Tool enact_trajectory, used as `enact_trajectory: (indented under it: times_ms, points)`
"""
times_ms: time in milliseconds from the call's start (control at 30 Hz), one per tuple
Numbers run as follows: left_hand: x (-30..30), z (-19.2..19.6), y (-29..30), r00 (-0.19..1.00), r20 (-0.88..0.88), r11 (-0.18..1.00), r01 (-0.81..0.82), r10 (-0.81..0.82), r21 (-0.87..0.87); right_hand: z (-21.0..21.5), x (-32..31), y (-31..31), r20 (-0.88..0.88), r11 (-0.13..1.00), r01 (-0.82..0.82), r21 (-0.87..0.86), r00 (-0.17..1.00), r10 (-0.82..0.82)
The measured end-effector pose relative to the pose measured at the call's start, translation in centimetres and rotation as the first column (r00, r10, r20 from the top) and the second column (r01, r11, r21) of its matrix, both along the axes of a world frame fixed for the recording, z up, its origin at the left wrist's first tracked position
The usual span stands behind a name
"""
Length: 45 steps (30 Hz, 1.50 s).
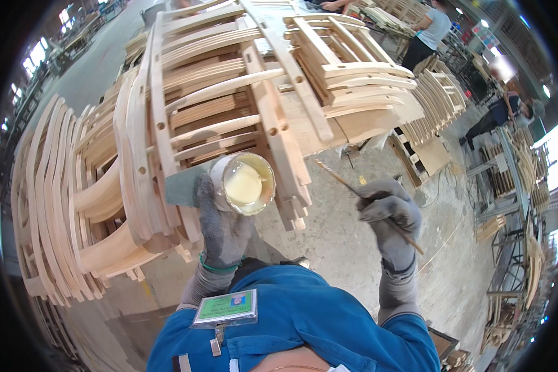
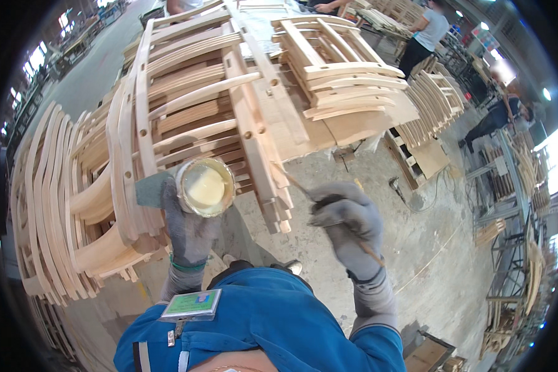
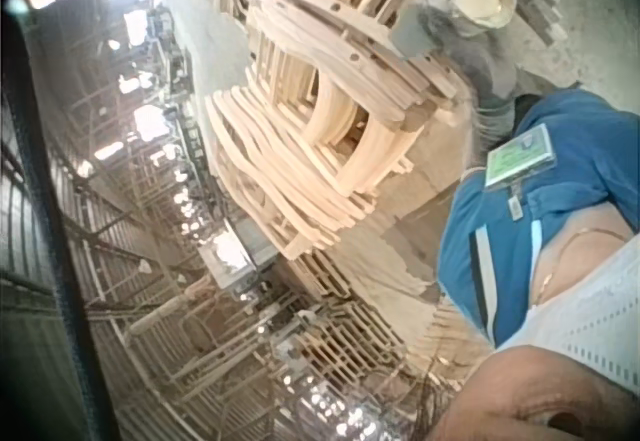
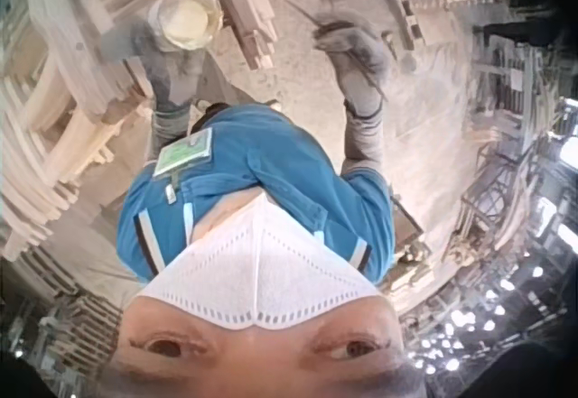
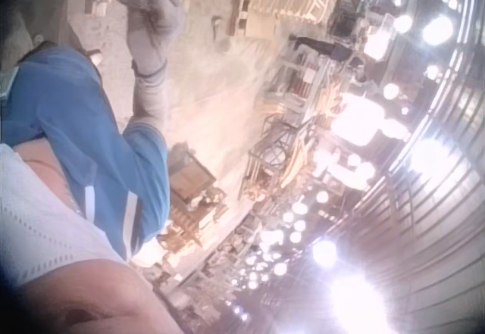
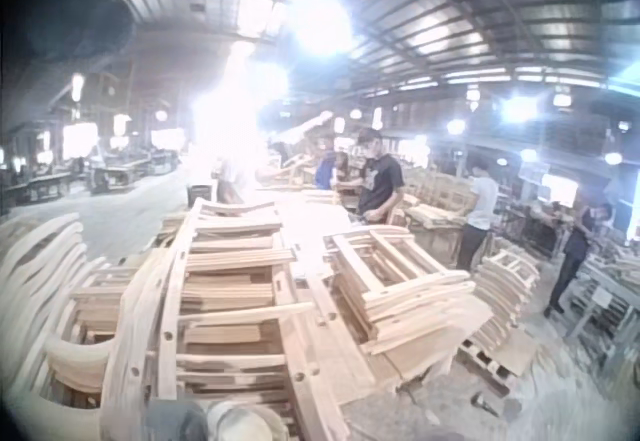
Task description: The person applies a light-colored liquid finish to wooden chair frames using a brush. They dip the brush into a container and coat the legs and rails of multiple chairs arranged on a workbench.
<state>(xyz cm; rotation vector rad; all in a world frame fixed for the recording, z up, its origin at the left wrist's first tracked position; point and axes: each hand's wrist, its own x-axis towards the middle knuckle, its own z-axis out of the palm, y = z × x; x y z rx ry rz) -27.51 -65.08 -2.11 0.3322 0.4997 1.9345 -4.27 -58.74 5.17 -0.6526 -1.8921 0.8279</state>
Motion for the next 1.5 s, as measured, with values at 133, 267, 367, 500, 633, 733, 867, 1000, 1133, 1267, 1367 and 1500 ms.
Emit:
enact_trajectory:
  times_ms: [133, 267, 367, 500, 633, 733, 867, 1000, 1133, 1267, 1367, 1500]
  points:
    - [6.8, -1.9, 1.0, 0.708, -0.692, 0.990, -0.095, 0.138, 0.100, -4.3, 9.5, -0.8, -0.184, 0.890, 0.351, -0.290, 0.893, -0.412]
    - [12.3, -1.9, 3.9, 0.617, -0.787, 0.996, 0.061, 0.017, 0.070, -6.3, 16.8, -2.4, -0.251, 0.716, 0.482, -0.504, 0.712, -0.656]
    - [16.1, -1.7, 6.4, 0.937, -0.129, 0.945, 0.316, -0.325, -0.091, -6.5, 20.9, -3.2, -0.215, 0.648, 0.587, -0.485, 0.638, -0.739]
    - [20.2, -3.2, 9.5, 0.405, -0.914, 0.980, 0.174, 0.020, 0.099, -6.9, 24.7, -3.5, -0.171, 0.543, 0.731, -0.413, 0.523, -0.835]
    - [23.2, -4.3, 13.9, 0.517, -0.854, 0.952, 0.285, -0.056, 0.110, -8.3, 26.5, -2.6, -0.144, 0.469, 0.791, -0.393, 0.451, -0.881]
    - [25.4, -4.3, 16.9, 0.562, -0.825, 0.928, 0.275, 0.058, 0.252, -9.0, 27.2, -0.5, -0.128, 0.457, 0.798, -0.392, 0.445, -0.886]
    - [28.3, -4.5, 22.6, 0.689, -0.723, 0.883, 0.364, -0.041, 0.296, -8.7, 28.0, 4.7, -0.220, 0.516, 0.797, -0.313, 0.468, -0.856]
    - [30.5, -4.6, 29.7, 0.672, -0.736, 0.862, 0.319, 0.087, 0.393, -7.7, 27.7, 11.9, -0.357, 0.585, 0.764, -0.272, 0.484, -0.799]
    - [30.5, -3.3, 37.2, 0.647, -0.742, 0.856, 0.271, 0.177, 0.441, -7.0, 27.3, 20.0, -0.416, 0.693, 0.674, -0.256, 0.570, -0.708]
    - [28.1, -2.5, 43.6, 0.477, -0.797, 0.883, 0.084, 0.372, 0.462, -5.6, 26.3, 28.2, -0.486, 0.773, 0.593, -0.225, 0.619, -0.616]
    - [25.0, -1.5, 46.3, 0.563, -0.750, 0.926, -0.081, 0.348, 0.369, -5.4, 25.1, 33.1, -0.473, 0.834, 0.510, -0.211, 0.694, -0.543]
    - [22.3, 0.3, 48.4, 0.978, 0.195, 0.988, 0.048, -0.077, 0.150, -4.8, 23.2, 37.5, -0.435, 0.870, 0.336, -0.362, 0.764, -0.476]
